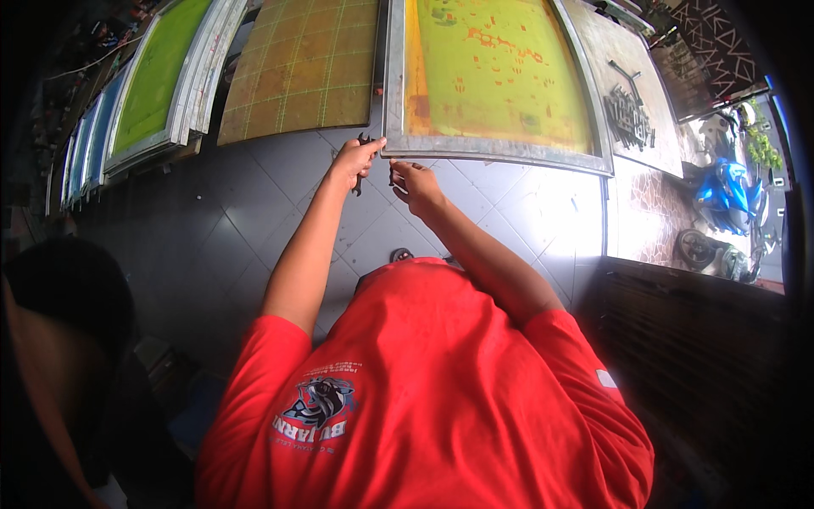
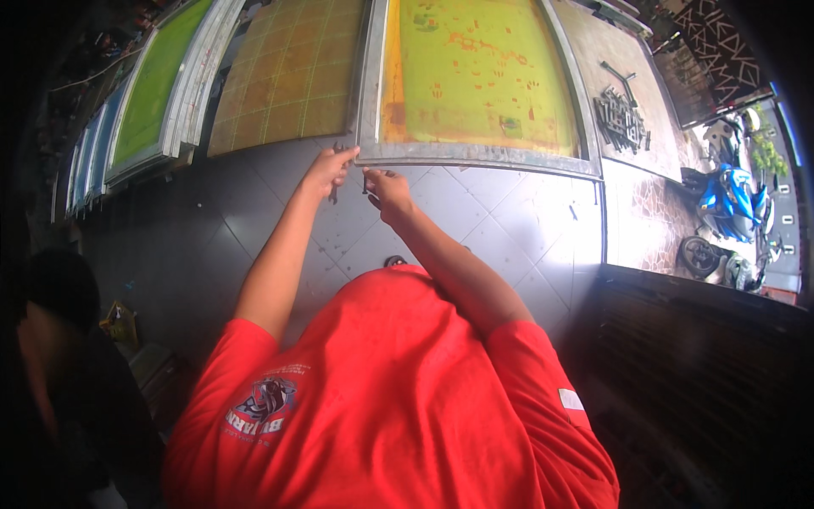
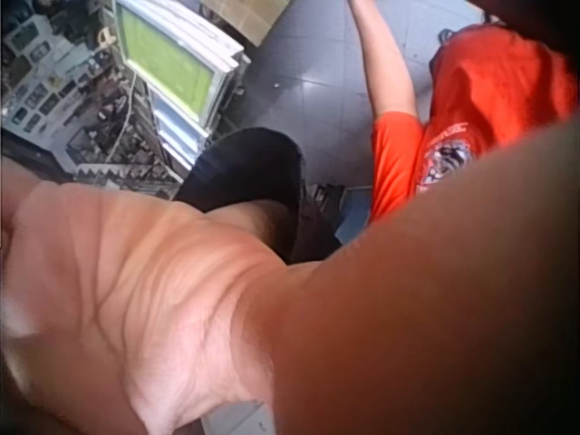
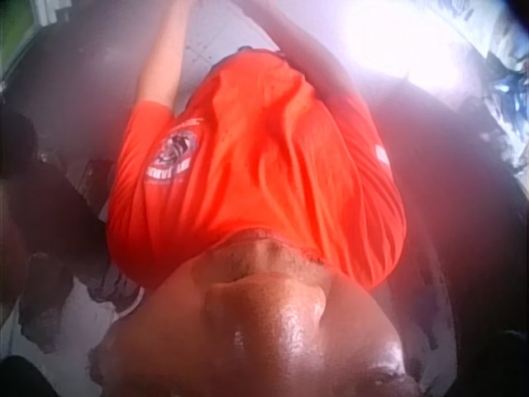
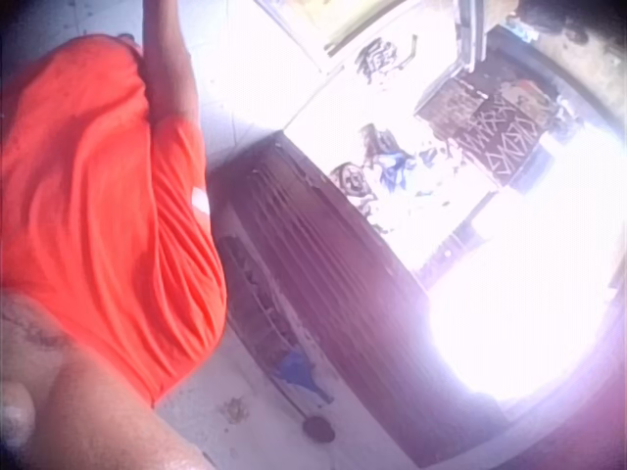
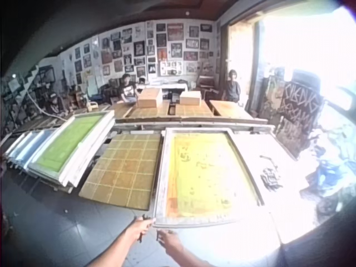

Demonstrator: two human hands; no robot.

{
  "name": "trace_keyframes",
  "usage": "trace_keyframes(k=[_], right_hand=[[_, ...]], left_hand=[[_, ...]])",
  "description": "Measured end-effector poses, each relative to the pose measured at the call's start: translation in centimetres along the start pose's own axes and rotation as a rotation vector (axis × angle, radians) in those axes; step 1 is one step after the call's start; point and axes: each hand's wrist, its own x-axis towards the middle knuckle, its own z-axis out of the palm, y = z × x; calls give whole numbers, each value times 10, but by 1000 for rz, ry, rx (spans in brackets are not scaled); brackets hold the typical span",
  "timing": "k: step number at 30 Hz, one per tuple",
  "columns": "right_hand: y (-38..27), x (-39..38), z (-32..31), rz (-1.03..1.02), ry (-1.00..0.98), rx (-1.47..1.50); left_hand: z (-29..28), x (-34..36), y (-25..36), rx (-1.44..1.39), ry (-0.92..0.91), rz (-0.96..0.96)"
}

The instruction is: The person uses a T-handle socket wrench to loosen and then tighten the bolts on a screen printing frame, then lifts the frame to check the alignment before securing it again.

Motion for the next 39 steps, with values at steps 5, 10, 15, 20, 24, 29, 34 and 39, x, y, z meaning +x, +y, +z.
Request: trace_keyframes(k=[5,10,15,20,24,29,34,39], right_hand=[[-1,-3,-1,-3,-142,51],[-4,-12,4,-16,-133,-54],[0,-8,0,-19,-149,-16],[4,-2,-1,-40,-140,3],[8,10,-4,-65,-31,-83],[-3,-12,3,-40,-118,59],[8,12,-12,-80,-188,-29],[1,-8,-10,29,-154,14]], left_hand=[[5,-1,4,-5,4,-11],[0,1,-4,-9,13,-15],[1,0,0,-3,-6,-34],[1,0,0,-4,0,-32],[1,1,-1,5,-20,-22],[0,3,-3,-2,20,-1],[4,0,1,12,0,14],[0,0,1,25,9,-23]])
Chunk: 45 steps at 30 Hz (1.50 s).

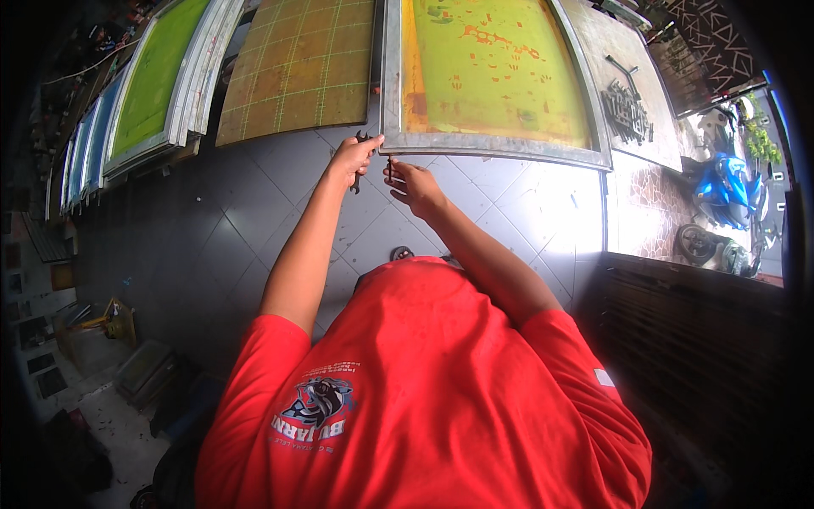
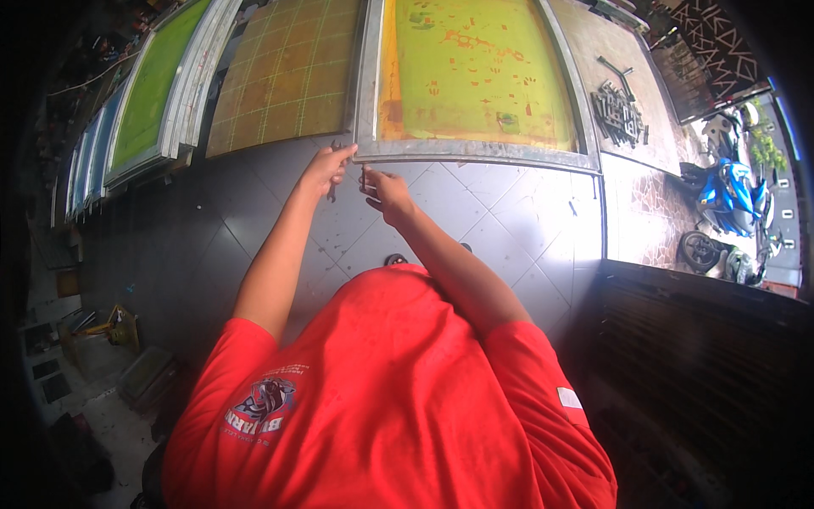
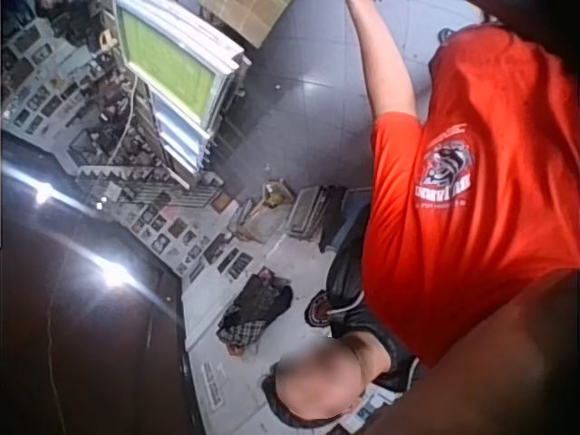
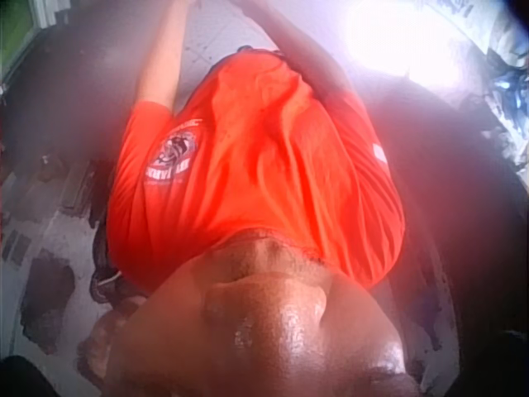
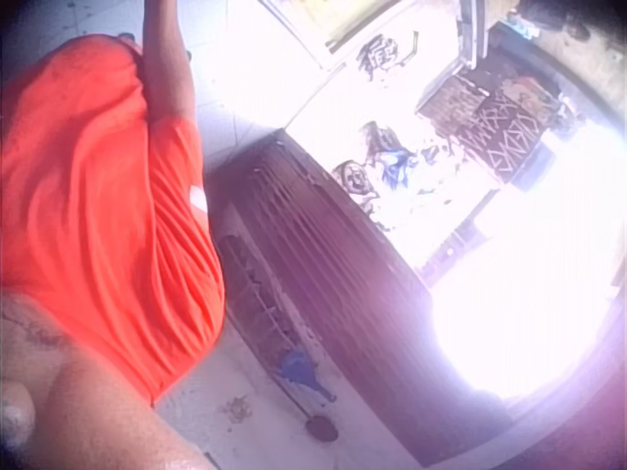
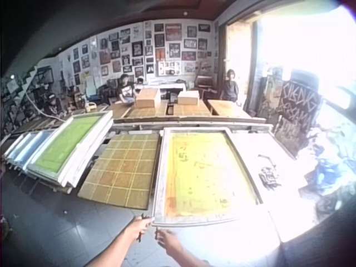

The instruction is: The person uses a T-handle socket wrench to loosen and then tighten the bolts on a screen printing frame, then lifts the frame to check the alignment before securing it again.

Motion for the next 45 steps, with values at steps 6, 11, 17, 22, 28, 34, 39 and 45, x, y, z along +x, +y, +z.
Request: trace_keyframes(k=[6,11,17,22,28,34,39,45], right_hand=[[8,-4,-5,1,-88,-33],[14,4,-4,-39,-27,-101],[13,0,-2,-101,-18,-202],[11,-16,-4,27,-144,-113],[28,-5,-12,-39,-192,16],[33,1,-13,-166,-131,-112],[39,9,-8,-315,5,-243],[11,-31,-13,-141,-43,-328]], left_hand=[[4,-4,3,-10,-18,-2],[1,-2,1,-10,-13,-11],[3,-3,1,-20,8,-1],[3,-9,-3,-91,52,26],[-8,-15,-14,-408,4,-82],[-10,-21,-26,-367,-16,-68],[3,-25,-21,-308,9,-57],[-3,-31,-27,-292,58,-27]])
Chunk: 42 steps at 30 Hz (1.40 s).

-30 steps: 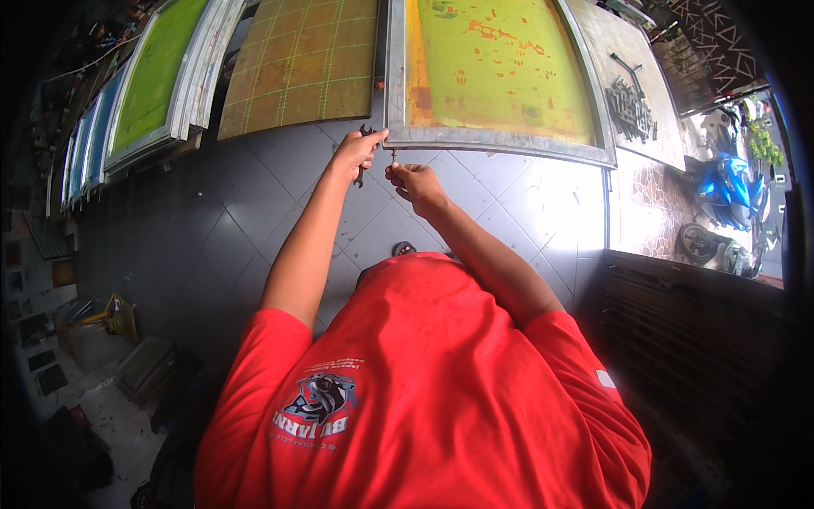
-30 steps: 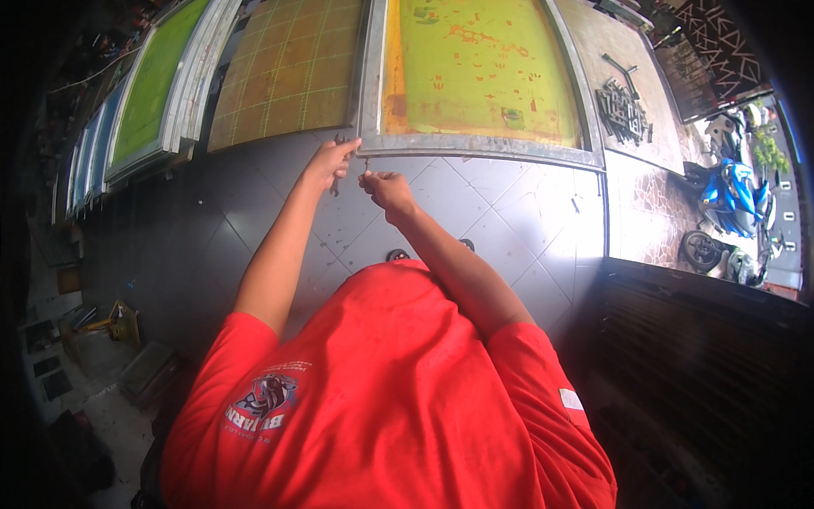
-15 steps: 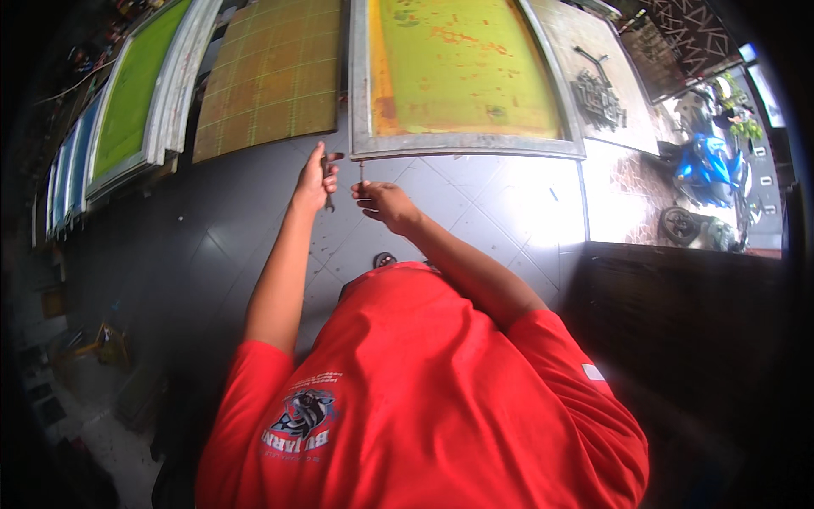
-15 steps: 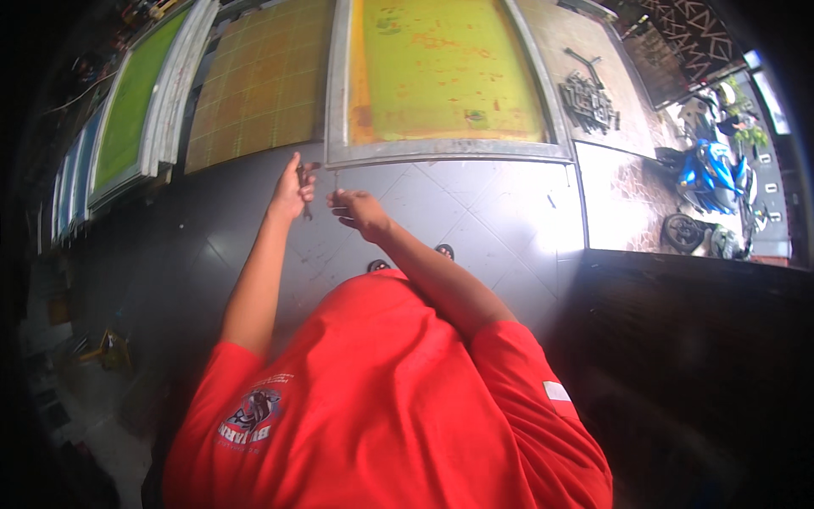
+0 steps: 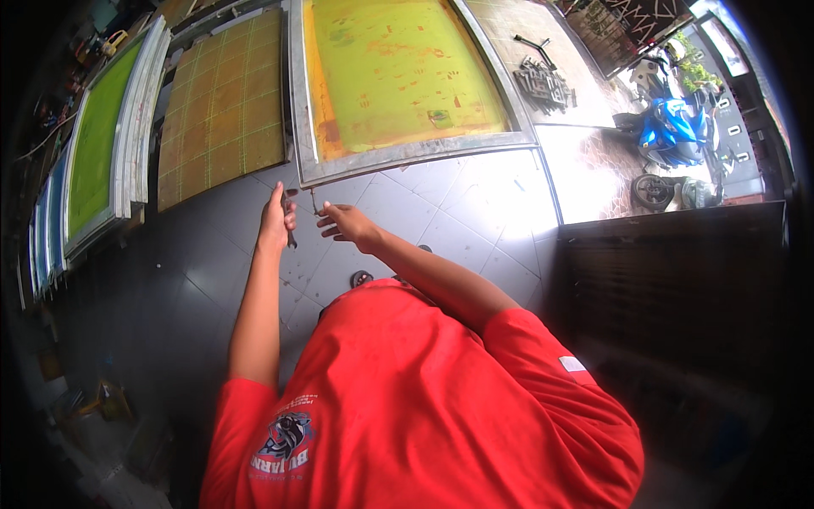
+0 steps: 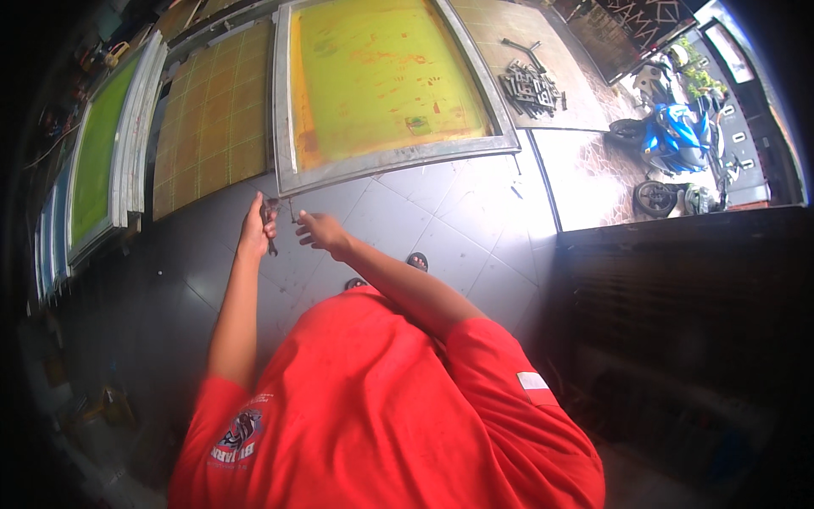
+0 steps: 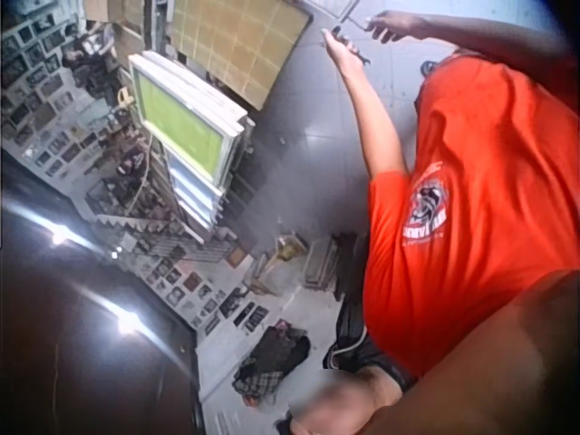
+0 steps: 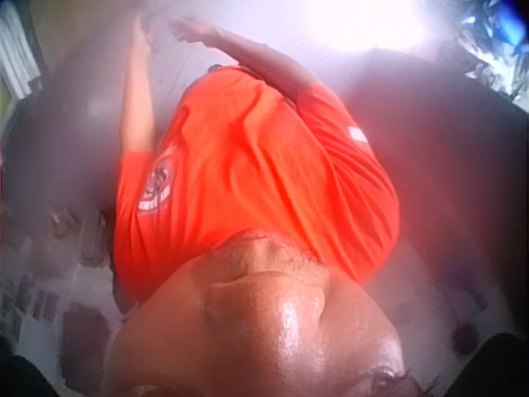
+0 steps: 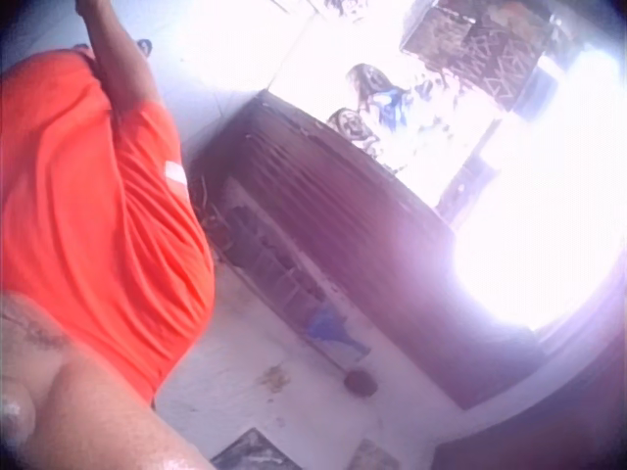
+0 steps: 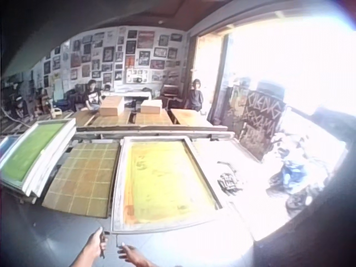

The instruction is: The person uses a T-handle socket wrench to loosen and then tighten the bolts on a screen printing frame, then lifts the frame to check the alignment before securing it again.

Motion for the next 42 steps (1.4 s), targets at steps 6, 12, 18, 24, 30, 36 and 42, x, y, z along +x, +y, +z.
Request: trace_keyframes(k=[6,12,18,24,30,36,42], right_hand=[[-37,-72,-35,-450,55,-447],[-76,-116,-60,-613,-79,-460],[-109,-134,-145,-447,-103,-615],[-124,-120,-278,-494,207,-91],[-184,-94,-466,-698,885,84],[-211,-43,-542,-531,1077,-11],[-231,-29,-571,-332,1179,-817]], left_hand=[[21,-86,1,409,83,345],[110,-126,2,788,-364,366],[207,-106,-1,753,-497,426],[258,-102,3,842,-350,802],[234,-98,-8,725,-118,725],[200,-106,-54,708,79,539],[166,-112,-103,713,285,323]])
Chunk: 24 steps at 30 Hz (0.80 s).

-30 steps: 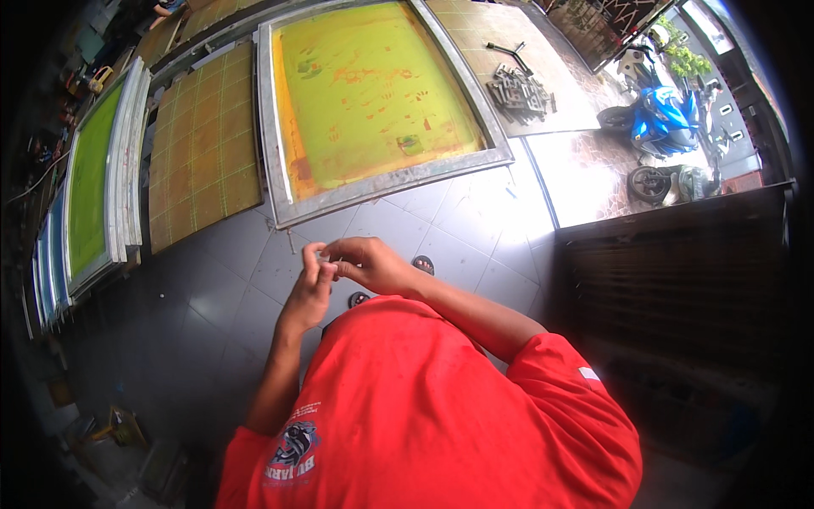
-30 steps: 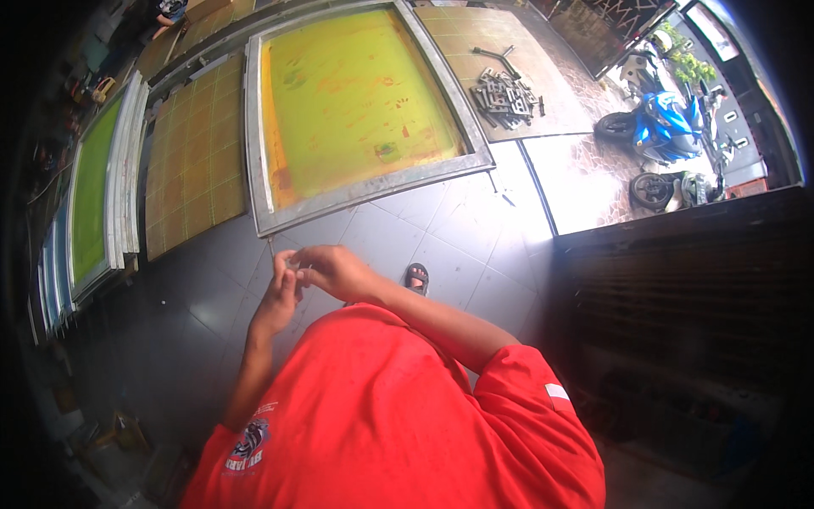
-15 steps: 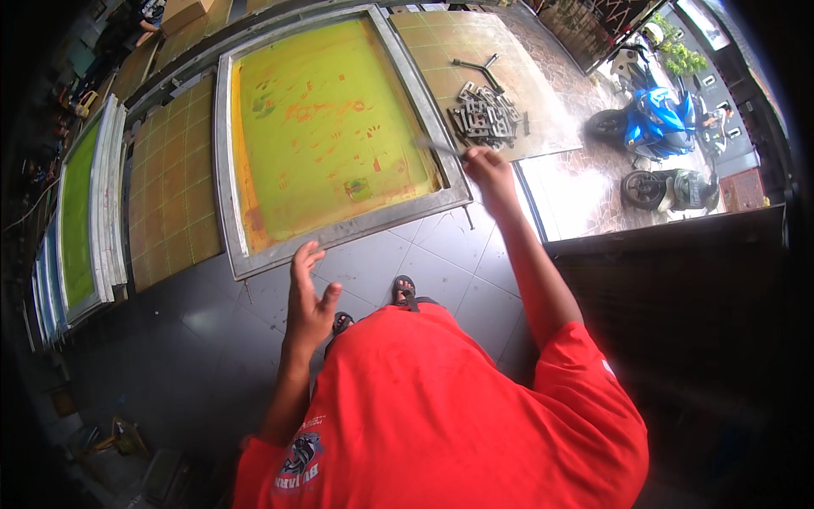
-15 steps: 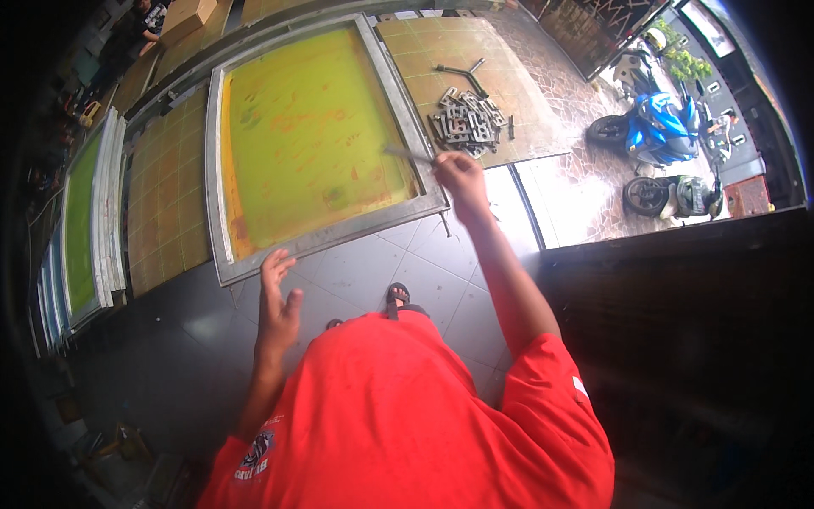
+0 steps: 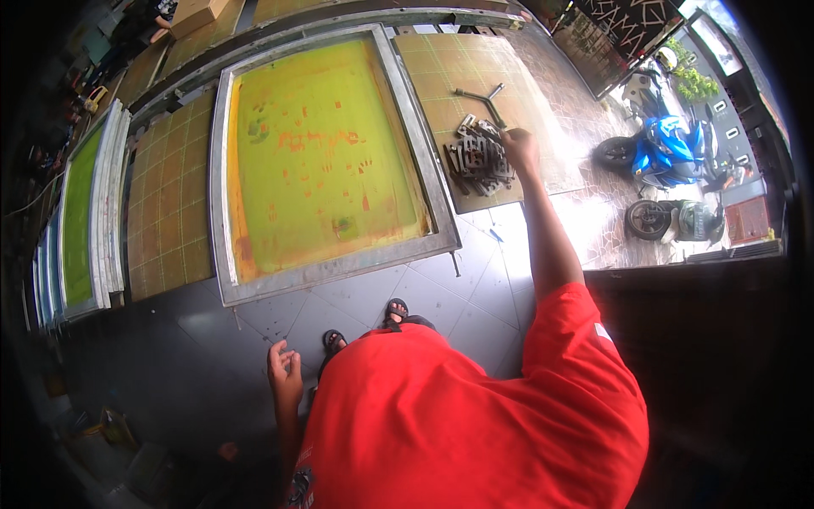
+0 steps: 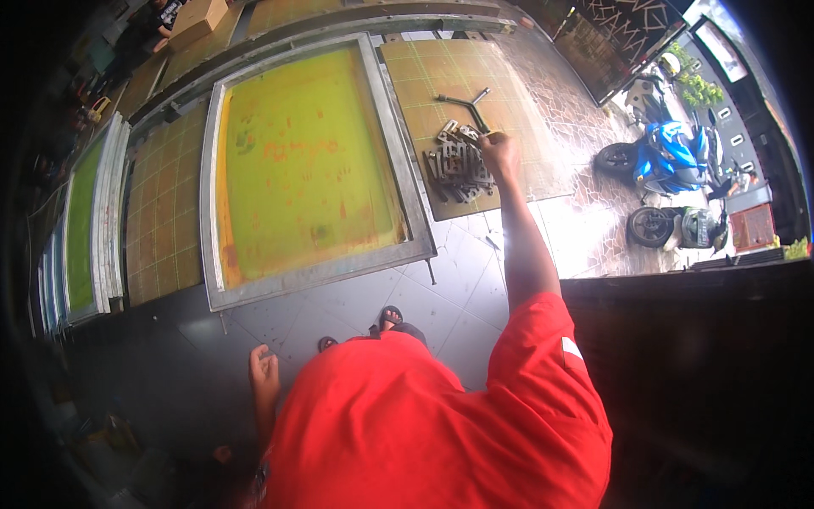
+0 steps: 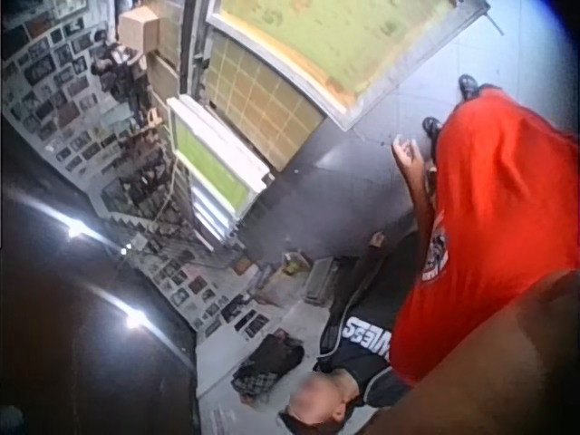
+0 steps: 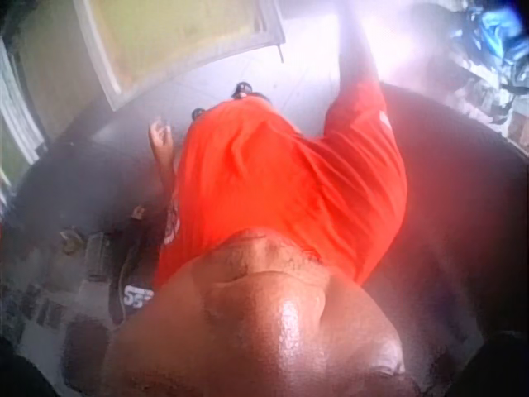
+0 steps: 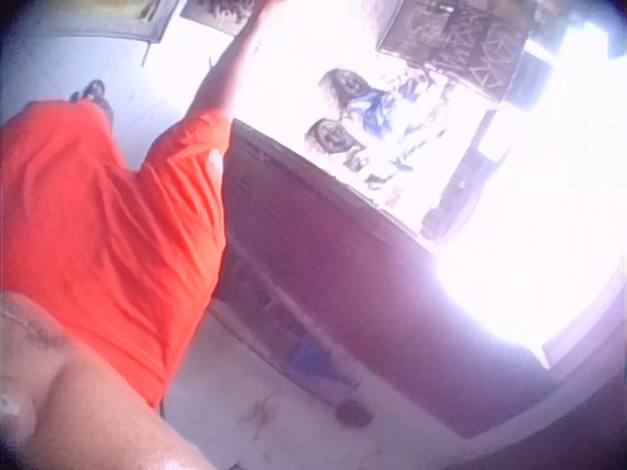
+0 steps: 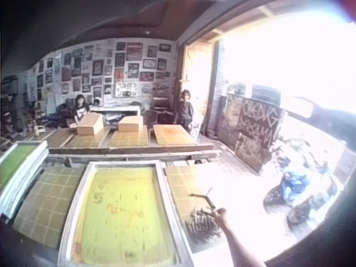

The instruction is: The person uses a T-handle socket wrench to loosen and then tighten the bolts on a screen printing frame, then lifts the frame to check the alignment before securing it again.

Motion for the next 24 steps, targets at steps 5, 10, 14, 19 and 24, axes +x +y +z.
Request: trace_keyframes(k=[5,10,14,19,24], right_hand=[[-4,62,1,-40,-41,-182],[14,103,52,-234,-91,-292],[14,120,69,-185,-175,-371],[23,143,76,-263,-40,-373],[-44,84,18,-344,180,155]], left_hand=[[3,-15,-13,131,29,-126],[4,-29,-31,193,19,-211],[5,-41,-22,240,-17,-300],[-1,-52,-33,243,-32,-329],[-17,-34,-35,202,70,-267]])
